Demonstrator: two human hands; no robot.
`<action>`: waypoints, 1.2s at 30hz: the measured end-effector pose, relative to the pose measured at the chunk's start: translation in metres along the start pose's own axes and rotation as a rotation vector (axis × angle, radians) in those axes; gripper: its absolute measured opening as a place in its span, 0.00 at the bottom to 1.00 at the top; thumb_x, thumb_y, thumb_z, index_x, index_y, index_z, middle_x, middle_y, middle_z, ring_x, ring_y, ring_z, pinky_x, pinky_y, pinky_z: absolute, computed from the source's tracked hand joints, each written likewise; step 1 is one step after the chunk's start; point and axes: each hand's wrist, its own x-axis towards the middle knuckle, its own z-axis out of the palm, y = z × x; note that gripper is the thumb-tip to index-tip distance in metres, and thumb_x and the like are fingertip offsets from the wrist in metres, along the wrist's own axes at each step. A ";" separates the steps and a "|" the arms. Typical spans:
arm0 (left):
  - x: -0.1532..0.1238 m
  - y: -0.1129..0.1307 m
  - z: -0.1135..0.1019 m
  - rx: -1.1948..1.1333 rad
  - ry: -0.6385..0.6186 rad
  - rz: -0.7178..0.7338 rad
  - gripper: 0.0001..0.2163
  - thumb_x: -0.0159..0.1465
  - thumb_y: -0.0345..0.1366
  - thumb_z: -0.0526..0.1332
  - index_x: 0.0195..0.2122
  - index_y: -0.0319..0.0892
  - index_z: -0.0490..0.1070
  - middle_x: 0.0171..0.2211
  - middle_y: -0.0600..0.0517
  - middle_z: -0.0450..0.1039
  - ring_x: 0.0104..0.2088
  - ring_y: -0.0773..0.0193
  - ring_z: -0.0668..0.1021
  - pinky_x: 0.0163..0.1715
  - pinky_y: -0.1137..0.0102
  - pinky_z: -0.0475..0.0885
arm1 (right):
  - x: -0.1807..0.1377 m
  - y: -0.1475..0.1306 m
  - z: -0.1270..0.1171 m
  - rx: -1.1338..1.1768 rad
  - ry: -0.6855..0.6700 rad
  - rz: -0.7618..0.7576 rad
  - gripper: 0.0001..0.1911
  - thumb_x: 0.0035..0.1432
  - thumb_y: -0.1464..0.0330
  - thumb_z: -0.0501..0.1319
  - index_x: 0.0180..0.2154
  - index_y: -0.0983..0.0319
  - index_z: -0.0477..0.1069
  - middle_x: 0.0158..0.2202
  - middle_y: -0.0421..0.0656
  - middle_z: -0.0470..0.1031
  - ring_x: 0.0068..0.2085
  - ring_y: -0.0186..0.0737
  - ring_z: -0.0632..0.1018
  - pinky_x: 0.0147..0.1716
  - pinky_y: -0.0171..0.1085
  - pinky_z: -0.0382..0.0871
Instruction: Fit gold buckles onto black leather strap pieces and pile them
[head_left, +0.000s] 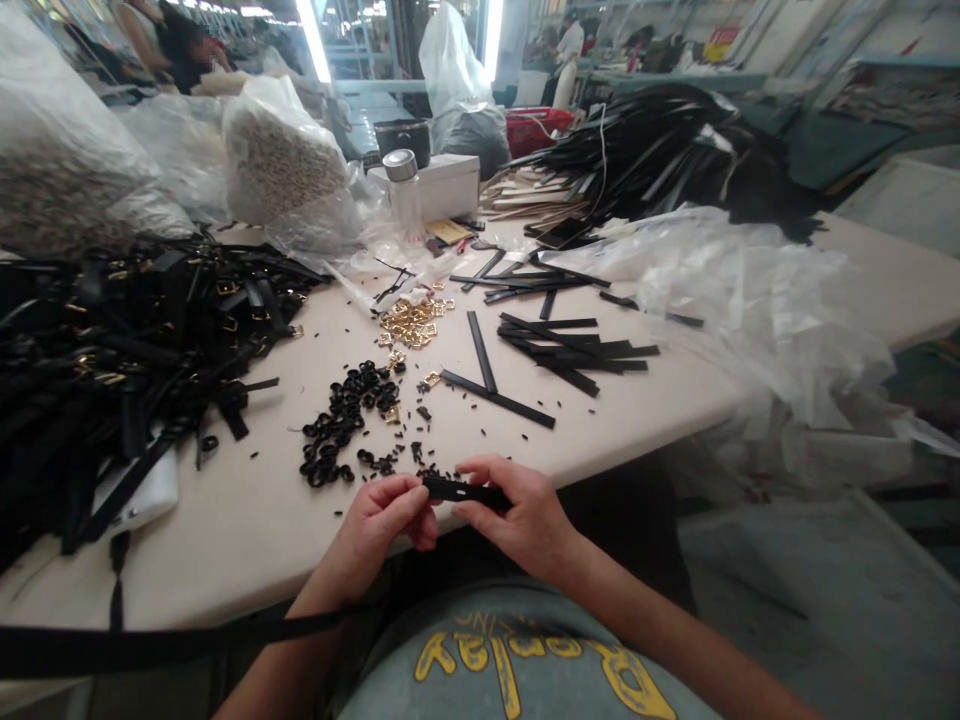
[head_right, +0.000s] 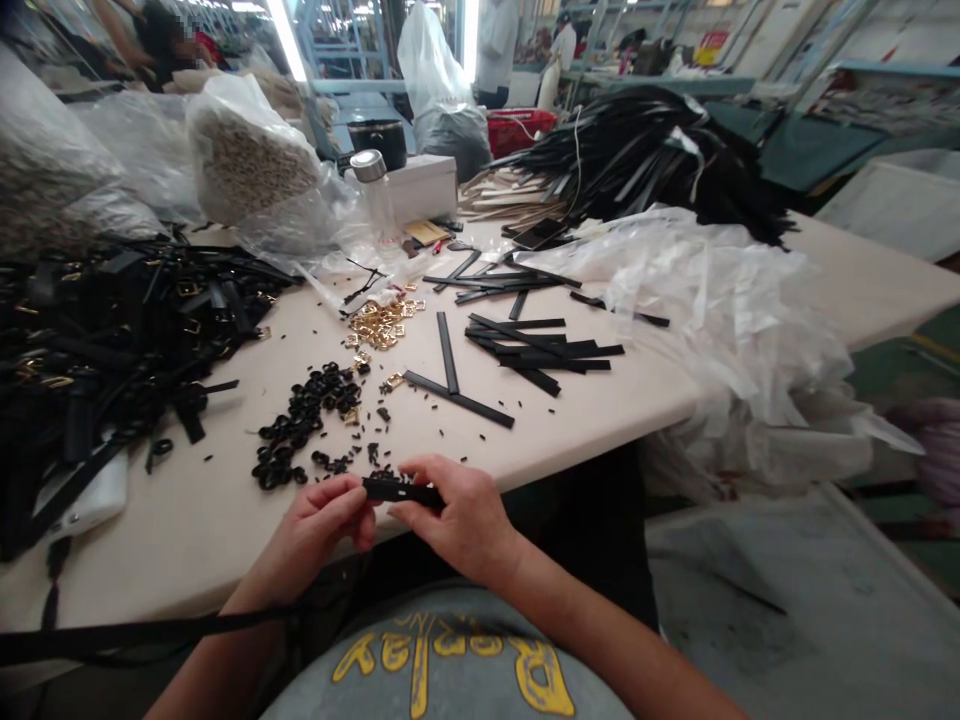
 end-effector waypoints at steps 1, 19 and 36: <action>-0.001 -0.001 0.001 0.002 -0.003 -0.003 0.14 0.62 0.46 0.63 0.30 0.39 0.72 0.21 0.52 0.76 0.21 0.68 0.75 0.24 0.74 0.70 | 0.000 -0.001 0.001 0.009 -0.010 -0.022 0.13 0.55 0.70 0.66 0.44 0.58 0.73 0.36 0.39 0.79 0.36 0.37 0.79 0.37 0.34 0.71; -0.008 0.003 0.003 0.227 -0.183 -0.065 0.11 0.64 0.42 0.61 0.38 0.40 0.75 0.26 0.51 0.76 0.26 0.67 0.77 0.29 0.73 0.72 | -0.006 0.019 -0.004 -0.132 -0.093 -0.256 0.05 0.64 0.71 0.59 0.35 0.62 0.74 0.27 0.40 0.73 0.28 0.35 0.74 0.29 0.33 0.63; 0.007 0.037 -0.085 1.342 0.336 0.532 0.06 0.62 0.37 0.62 0.33 0.45 0.78 0.38 0.48 0.80 0.41 0.55 0.78 0.44 0.62 0.71 | -0.002 0.023 -0.002 -0.215 -0.072 -0.286 0.07 0.65 0.69 0.58 0.34 0.61 0.73 0.27 0.40 0.74 0.28 0.35 0.74 0.28 0.32 0.63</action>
